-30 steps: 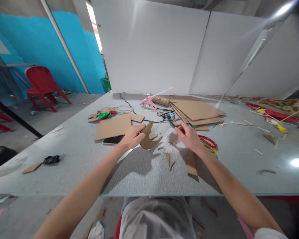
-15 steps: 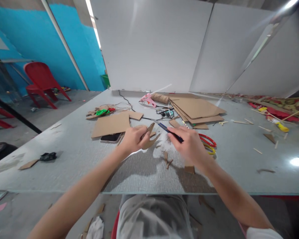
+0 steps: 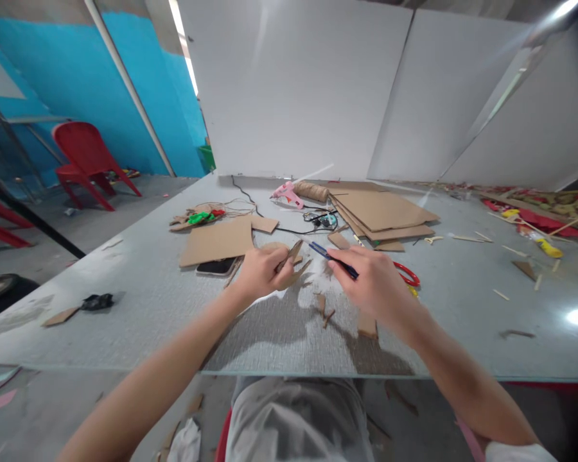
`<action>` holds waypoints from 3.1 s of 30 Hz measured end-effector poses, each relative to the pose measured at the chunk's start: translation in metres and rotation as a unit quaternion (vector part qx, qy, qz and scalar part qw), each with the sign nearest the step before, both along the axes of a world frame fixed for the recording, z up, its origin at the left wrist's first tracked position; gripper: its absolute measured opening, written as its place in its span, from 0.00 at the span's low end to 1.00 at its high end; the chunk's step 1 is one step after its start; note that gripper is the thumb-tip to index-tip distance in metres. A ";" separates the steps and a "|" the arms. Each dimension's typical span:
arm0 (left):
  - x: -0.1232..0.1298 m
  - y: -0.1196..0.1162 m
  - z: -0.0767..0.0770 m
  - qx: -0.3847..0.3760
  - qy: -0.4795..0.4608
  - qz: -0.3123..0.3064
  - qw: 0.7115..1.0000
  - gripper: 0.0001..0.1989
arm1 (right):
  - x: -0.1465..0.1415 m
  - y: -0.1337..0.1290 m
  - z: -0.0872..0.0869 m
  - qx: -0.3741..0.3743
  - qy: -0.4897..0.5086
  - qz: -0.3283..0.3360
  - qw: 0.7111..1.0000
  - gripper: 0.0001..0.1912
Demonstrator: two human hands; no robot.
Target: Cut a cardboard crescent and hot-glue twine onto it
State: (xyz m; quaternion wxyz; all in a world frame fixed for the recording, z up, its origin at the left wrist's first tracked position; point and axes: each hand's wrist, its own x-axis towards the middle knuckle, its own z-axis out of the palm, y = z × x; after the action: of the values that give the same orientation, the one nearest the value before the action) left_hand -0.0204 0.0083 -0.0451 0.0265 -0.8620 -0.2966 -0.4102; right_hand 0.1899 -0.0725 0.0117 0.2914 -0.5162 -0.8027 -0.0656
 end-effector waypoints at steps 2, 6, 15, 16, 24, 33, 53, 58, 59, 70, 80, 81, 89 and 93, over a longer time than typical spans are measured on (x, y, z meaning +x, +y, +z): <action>0.000 -0.001 0.000 0.008 0.001 0.005 1.000 0.16 | -0.003 -0.003 0.006 -0.012 -0.026 -0.018 0.999 0.11; 0.002 -0.001 -0.001 0.020 0.003 0.014 1.000 0.16 | -0.013 -0.009 0.020 -0.033 -0.083 -0.044 0.995 0.09; 0.000 0.002 -0.002 0.013 0.025 0.047 0.999 0.16 | -0.023 -0.013 0.020 -0.043 -0.146 -0.047 0.987 0.10; 0.000 0.002 -0.002 0.010 0.030 0.054 0.998 0.16 | -0.023 -0.013 0.018 -0.043 -0.139 -0.048 0.988 0.10; -0.001 -0.001 -0.004 -0.020 0.072 0.129 0.989 0.15 | -0.036 -0.020 0.019 -0.104 -0.111 -0.070 0.986 0.16; -0.001 0.009 -0.008 -0.083 0.108 0.206 0.969 0.15 | 0.000 0.023 0.002 -0.340 0.226 0.209 0.888 0.32; 0.012 -0.006 -0.007 -0.103 0.131 0.194 0.967 0.13 | -0.031 0.039 -0.042 0.067 0.243 0.085 0.964 0.08; 0.015 -0.004 -0.014 -0.101 0.103 0.220 0.965 0.19 | -0.040 0.044 -0.058 0.072 0.258 0.074 0.961 0.08; 0.016 -0.003 -0.015 -0.100 0.100 0.223 0.964 0.20 | -0.041 0.044 -0.059 0.076 0.258 0.073 0.960 0.08; 0.019 0.002 -0.020 -0.081 0.079 0.243 0.963 0.21 | -0.043 0.037 -0.055 0.068 0.249 0.054 0.965 0.08; 0.021 -0.003 -0.012 -0.132 0.085 0.250 0.955 0.16 | -0.043 0.032 -0.052 0.097 0.208 0.047 0.972 0.09; 0.021 -0.003 -0.012 -0.133 0.084 0.249 0.956 0.16 | -0.043 0.031 -0.051 0.096 0.203 0.046 0.973 0.09; 0.020 -0.001 -0.015 -0.113 0.081 0.232 0.963 0.18 | -0.045 0.029 -0.052 0.110 0.193 0.047 0.974 0.09; 0.020 0.000 -0.015 -0.107 0.082 0.224 0.965 0.19 | -0.045 0.030 -0.053 0.120 0.176 0.054 0.975 0.08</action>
State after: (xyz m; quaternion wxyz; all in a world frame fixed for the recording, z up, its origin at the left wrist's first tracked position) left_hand -0.0008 0.0082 -0.0606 0.0494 -0.8022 -0.5209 -0.2876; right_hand 0.1448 -0.0422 -0.0415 0.4914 -0.4368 -0.7516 -0.0536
